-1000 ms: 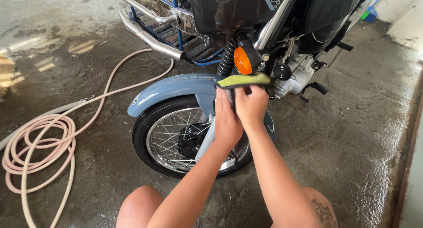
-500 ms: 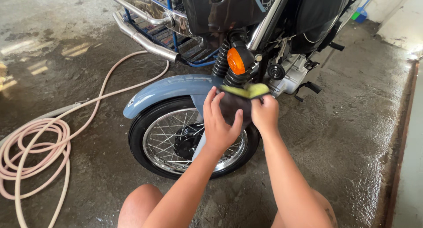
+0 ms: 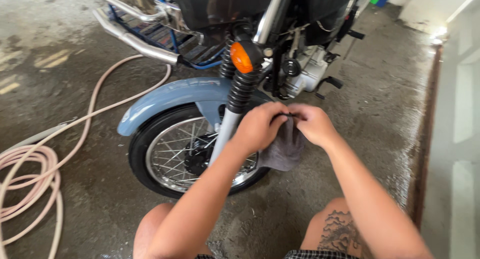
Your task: The person wipes a motorcycle and its sidecar using a cloth.
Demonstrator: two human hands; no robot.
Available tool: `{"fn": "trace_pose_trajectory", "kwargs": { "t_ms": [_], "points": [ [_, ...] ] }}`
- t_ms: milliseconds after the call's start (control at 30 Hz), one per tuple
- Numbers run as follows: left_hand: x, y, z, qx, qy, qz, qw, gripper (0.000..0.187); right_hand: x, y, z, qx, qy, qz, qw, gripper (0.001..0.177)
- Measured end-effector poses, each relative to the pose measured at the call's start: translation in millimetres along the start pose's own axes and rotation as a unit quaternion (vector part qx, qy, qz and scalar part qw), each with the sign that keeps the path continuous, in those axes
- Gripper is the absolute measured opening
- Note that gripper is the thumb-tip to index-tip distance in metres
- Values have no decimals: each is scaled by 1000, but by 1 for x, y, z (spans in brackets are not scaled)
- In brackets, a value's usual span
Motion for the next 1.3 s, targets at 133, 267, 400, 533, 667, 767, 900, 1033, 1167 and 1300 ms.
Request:
{"fn": "trace_pose_trajectory", "kwargs": {
  "t_ms": [133, 267, 400, 533, 667, 767, 900, 1033, 1167, 1300],
  "points": [
    [-34, -5, 18, -10, 3, -17, 1000, 10, -1, -69, -52, 282, 114, 28, 952, 16],
    [-26, -32, 77, -48, 110, 139, 983, 10, 68, -122, -146, 251, -28, 293, 922, 17],
    [-28, 23, 59, -123, 84, 62, 987, 14, 53, -72, -36, 403, 211, 148, 878, 21],
    [21, 132, -75, -212, -183, -328, 902, 24, 68, 4, 91, 236, 316, -162, 905, 22],
    [35, 160, -134, -43, -195, -313, 928, 27, 61, -23, 118, 332, 284, -107, 893, 27],
    [54, 168, -164, 104, -330, -404, 847, 32, 86, -6, 159, 172, 383, -237, 876, 32],
    [61, 148, -157, 159, -366, -393, 829, 38, 104, 4, 178, 1, 371, -223, 901, 34],
    [66, 135, -141, 123, -393, -381, 828, 41, 105, 3, 151, 25, 347, -167, 923, 45],
    [15, 80, -69, 40, -78, -180, 980, 25, 93, -31, 67, 129, 281, -141, 940, 32],
    [-3, 43, -25, 86, -85, -84, 989, 25, 75, -99, -40, 235, 151, 43, 959, 19]
  ]
}}
Point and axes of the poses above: each hand's wrist, its own x-axis away from the middle knuckle, its own y-axis out of the palm, z = x × y, the point moved 10 cm from there along -x, towards the middle knuckle, and after that the axes turned 9 degrees about -z, right-handed, at the moved point
